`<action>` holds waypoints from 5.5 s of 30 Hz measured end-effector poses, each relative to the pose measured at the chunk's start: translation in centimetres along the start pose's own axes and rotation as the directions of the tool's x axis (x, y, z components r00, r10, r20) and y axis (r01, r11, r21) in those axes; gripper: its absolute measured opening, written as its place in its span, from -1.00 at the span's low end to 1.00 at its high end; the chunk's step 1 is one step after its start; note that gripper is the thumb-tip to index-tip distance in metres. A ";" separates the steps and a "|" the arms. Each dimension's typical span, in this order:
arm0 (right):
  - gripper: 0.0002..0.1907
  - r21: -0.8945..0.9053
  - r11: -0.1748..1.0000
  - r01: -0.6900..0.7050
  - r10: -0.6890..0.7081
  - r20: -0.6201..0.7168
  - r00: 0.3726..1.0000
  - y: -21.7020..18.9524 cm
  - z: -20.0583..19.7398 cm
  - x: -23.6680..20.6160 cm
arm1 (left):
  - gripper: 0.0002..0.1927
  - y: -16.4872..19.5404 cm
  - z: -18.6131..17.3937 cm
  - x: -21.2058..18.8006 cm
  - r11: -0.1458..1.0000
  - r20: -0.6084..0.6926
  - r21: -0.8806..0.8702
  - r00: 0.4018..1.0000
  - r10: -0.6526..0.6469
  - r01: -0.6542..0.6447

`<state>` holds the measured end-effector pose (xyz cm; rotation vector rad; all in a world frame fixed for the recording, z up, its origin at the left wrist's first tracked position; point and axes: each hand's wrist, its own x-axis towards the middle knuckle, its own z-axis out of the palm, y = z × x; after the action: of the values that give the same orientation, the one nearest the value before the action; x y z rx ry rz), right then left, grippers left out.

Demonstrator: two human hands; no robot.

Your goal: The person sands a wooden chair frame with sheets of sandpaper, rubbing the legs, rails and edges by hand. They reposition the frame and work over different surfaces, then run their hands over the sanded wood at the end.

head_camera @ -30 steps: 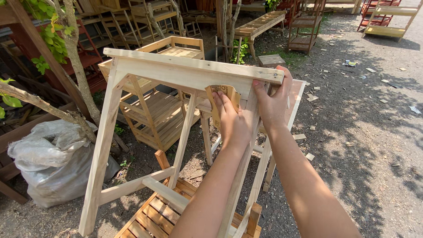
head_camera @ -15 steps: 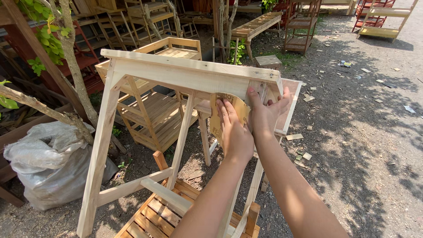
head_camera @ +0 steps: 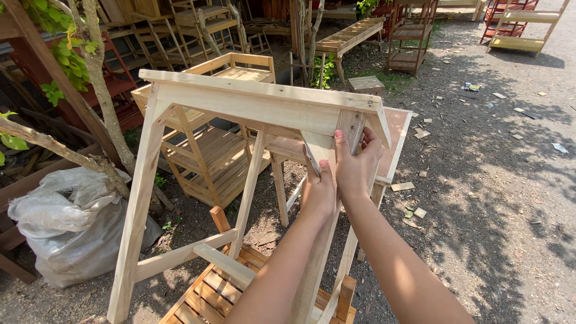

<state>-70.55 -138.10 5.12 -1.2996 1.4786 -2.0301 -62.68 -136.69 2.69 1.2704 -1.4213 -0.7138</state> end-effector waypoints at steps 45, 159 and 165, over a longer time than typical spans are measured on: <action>-0.29 0.148 0.978 -0.146 0.128 0.123 0.984 -0.8 -0.6 -0.8 | -0.36 3.5 -3.2 0.5 0.731 -0.049 0.610 0.906 0.420 -0.306; -0.27 0.022 0.987 -0.159 0.154 0.143 0.978 -0.5 0.1 -0.4 | -0.23 1.5 -5.1 6.8 0.545 -0.172 0.827 0.863 0.475 -0.135; -0.09 -0.044 0.925 0.379 -0.377 0.042 0.925 -1.0 0.1 1.1 | -0.17 0.7 -2.9 2.1 0.667 -0.005 0.657 0.883 0.469 -0.350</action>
<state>-70.80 -138.46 6.53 -1.7448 1.3539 -2.1961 -59.95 -137.86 4.77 1.3895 -1.7965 0.2398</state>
